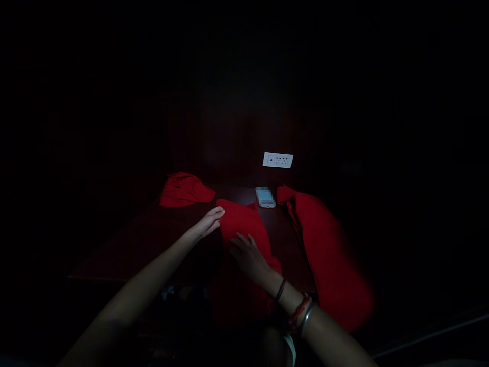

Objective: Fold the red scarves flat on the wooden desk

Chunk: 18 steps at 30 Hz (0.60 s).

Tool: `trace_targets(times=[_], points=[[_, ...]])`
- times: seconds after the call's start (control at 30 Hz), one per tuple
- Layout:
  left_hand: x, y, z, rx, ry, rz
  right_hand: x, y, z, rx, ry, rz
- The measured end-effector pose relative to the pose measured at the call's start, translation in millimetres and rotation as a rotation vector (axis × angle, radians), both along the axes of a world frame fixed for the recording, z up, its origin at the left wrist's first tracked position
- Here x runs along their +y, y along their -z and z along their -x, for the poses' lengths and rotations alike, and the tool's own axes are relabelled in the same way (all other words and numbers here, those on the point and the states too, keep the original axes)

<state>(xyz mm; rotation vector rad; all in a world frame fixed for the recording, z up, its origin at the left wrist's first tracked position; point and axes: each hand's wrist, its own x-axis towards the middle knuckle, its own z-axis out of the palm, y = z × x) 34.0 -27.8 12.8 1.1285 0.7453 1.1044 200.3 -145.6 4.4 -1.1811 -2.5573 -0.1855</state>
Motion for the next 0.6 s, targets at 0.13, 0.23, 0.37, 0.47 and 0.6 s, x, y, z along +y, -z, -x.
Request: trace_targets(times=[0.13,0.23,0.37,0.47,0.6], points=[[7.0,4.9,-8.1,-0.045,-0.097,0.049,1.9,-5.5,-2.0,0.100,-0.047,-0.031],[14.7,6.2,-6.3,0.003,-0.114,0.087,1.9,-6.0,-6.2,0.092,-0.051,0.014],[23.8,0.8,11.0,0.100,-0.085,0.136,-4.3,-3.3,-12.9,-0.027,-0.086,0.098],[32.8,-6.1,28.0,0.189,-0.088,0.154,-9.5,-3.8,-17.9,-0.085,-0.069,0.109],[46.0,-9.7,39.8,0.218,-0.128,0.110,-11.6,-7.5,-23.8,-0.187,-0.161,0.078]])
